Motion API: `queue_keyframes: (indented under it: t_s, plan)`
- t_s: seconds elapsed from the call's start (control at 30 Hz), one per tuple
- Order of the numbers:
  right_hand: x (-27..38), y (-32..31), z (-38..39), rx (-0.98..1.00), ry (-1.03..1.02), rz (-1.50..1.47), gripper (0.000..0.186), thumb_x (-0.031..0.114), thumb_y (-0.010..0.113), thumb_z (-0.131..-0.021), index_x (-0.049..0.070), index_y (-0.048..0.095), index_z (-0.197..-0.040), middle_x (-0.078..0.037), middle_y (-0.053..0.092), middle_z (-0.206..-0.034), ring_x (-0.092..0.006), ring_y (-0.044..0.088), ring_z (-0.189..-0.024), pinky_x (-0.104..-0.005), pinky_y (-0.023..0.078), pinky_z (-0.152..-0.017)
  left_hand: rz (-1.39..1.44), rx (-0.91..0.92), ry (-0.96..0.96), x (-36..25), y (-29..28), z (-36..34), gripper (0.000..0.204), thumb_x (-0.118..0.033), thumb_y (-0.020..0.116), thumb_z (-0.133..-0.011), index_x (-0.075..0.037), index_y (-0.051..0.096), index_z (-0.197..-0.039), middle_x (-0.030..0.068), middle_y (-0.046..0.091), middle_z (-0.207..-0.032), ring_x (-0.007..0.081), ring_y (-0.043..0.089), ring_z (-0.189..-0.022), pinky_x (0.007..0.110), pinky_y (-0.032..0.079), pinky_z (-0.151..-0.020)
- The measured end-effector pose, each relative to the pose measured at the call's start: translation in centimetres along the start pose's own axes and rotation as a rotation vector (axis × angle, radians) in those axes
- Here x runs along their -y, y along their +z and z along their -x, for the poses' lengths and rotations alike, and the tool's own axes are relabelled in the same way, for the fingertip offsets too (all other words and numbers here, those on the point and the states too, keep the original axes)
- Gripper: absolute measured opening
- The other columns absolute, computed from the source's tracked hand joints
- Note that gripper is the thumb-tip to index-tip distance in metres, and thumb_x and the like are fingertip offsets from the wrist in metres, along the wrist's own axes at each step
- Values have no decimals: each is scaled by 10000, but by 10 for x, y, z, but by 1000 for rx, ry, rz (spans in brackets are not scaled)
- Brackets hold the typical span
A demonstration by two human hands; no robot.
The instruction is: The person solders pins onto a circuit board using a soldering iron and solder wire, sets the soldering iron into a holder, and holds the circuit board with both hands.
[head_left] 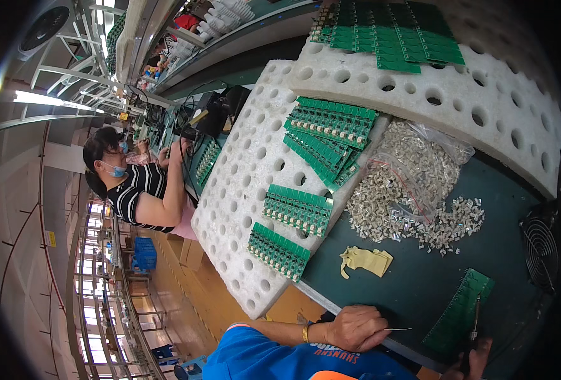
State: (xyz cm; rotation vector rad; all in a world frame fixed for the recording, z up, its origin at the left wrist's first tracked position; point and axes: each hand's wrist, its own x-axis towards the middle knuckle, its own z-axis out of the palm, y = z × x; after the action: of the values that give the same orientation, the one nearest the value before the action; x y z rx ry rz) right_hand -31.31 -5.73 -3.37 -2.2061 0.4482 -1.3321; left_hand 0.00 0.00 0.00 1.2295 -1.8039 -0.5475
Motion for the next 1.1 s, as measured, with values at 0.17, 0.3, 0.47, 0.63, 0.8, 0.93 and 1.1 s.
queue_keyframes:
  t_s: [0.17,0.3,0.47,0.63,0.8,0.93,1.1]
  plan:
    - [-89,-75,235,-266,-431,258,499,396,543,-982,-87,659,-1024,-209,643,-828,-305,607,-766,-386,521,-633,41,16,32,4,2,-7,178,-26,720,-805,-18,546,-841,80,527,-647,238,507,-490,346,381,-436]
    - [-68,-18,92,-237,-985,243,493,349,504,-1005,-121,645,-954,-228,618,-736,-319,574,-583,-384,510,-543,-11,15,-4,-3,-5,-5,183,-30,728,-800,-24,545,-793,80,528,-647,236,508,-491,344,384,-437]
    - [-11,13,-14,-306,-218,247,513,342,453,-1016,-132,630,-934,-245,611,-715,-315,562,-551,-384,493,-496,8,43,6,0,-4,-6,190,-33,726,-806,-29,543,-755,86,534,-657,241,517,-497,347,390,-441]
    - [-19,10,4,-322,-306,297,547,358,422,-1016,-141,629,-936,-249,605,-709,-312,553,-534,-376,469,-466,32,47,26,1,-6,-5,176,-44,720,-816,-22,549,-777,88,530,-669,247,514,-506,350,394,-449]
    - [-10,8,-14,-224,-146,189,531,367,434,-1009,-120,643,-965,-219,618,-709,-286,557,-544,-359,485,-498,62,83,39,5,-5,-2,153,-64,691,-845,-14,554,-802,92,520,-680,257,516,-528,355,402,-464]
    - [-33,-5,65,-262,-389,327,504,371,449,-1001,-78,673,-957,-197,631,-718,-277,567,-578,-365,495,-559,60,66,38,3,-8,-1,137,-76,646,-879,-9,546,-814,102,518,-698,268,525,-550,357,406,-473]
    - [-7,6,5,-235,-137,176,480,336,465,-998,-97,666,-943,-211,629,-724,-285,567,-586,-373,503,-549,67,72,39,5,-5,0,125,-70,633,-881,-6,543,-822,106,523,-705,272,528,-554,358,409,-477]
